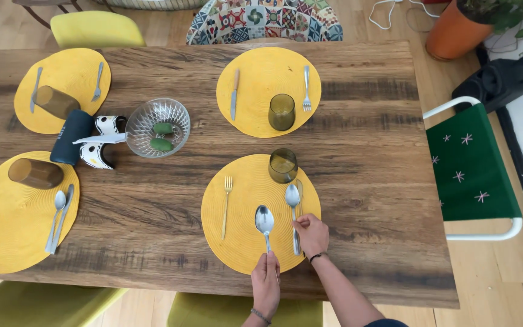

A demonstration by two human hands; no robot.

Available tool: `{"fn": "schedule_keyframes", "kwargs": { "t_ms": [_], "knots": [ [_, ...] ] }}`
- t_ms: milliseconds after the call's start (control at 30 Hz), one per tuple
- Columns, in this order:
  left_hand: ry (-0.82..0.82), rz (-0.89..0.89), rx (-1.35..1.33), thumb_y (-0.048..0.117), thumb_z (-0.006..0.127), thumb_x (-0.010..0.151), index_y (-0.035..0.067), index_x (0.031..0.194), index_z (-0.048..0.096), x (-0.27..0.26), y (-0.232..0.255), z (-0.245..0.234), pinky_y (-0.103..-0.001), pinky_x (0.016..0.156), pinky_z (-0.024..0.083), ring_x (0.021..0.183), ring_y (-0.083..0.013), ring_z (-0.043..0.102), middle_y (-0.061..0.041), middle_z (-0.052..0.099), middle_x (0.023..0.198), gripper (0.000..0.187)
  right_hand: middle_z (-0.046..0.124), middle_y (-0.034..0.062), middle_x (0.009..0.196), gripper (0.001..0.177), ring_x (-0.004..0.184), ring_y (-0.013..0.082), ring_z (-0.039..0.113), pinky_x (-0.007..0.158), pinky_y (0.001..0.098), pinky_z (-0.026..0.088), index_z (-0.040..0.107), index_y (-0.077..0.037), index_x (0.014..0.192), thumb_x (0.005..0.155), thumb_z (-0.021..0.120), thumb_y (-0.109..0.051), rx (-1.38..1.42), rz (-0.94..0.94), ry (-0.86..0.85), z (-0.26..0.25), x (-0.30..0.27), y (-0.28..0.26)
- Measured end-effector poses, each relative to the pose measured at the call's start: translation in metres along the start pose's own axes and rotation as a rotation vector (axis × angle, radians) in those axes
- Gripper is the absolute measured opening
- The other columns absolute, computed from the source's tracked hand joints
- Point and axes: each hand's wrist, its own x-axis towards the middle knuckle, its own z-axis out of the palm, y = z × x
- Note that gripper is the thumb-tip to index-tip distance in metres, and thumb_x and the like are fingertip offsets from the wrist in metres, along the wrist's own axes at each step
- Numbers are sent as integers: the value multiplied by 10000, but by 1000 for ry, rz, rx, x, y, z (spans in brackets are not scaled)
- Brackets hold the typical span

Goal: Setting up a dining table by placing spoons and napkins.

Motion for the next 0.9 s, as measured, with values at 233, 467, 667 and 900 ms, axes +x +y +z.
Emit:
{"fn": "schedule_keyframes", "kwargs": {
  "t_ms": [233,467,667,900],
  "knots": [
    [-107,-13,0,358,464,1067,50,745,530,-8,11,11,-266,460,333,516,-68,378,7,445,589,451,757,63,764,243,622,147,631,594,316,510,767,-45,948,875,768,-277,306,-76,27,-35,-44,-29],
    [-360,133,-129,288,487,1041,35,1003,627,-41,39,76,-245,521,362,615,-40,419,48,520,713,291,740,30,723,240,632,60,622,564,245,508,798,-24,943,859,787,-250,346,-107,-184,-122,-78,-11],
    [-527,169,-82,253,483,1076,-2,915,595,-67,-5,152,-283,538,345,638,-78,395,7,477,703,321,742,60,676,214,596,97,654,560,268,528,799,9,880,838,795,-201,383,22,-88,-210,-81,34],
    [-566,214,-45,263,448,1054,28,824,566,-135,3,282,-353,492,378,531,-130,462,-48,520,609,349,735,39,699,201,619,89,644,586,254,529,780,-2,915,878,763,-198,384,30,18,-334,-66,131]
  ]
}}
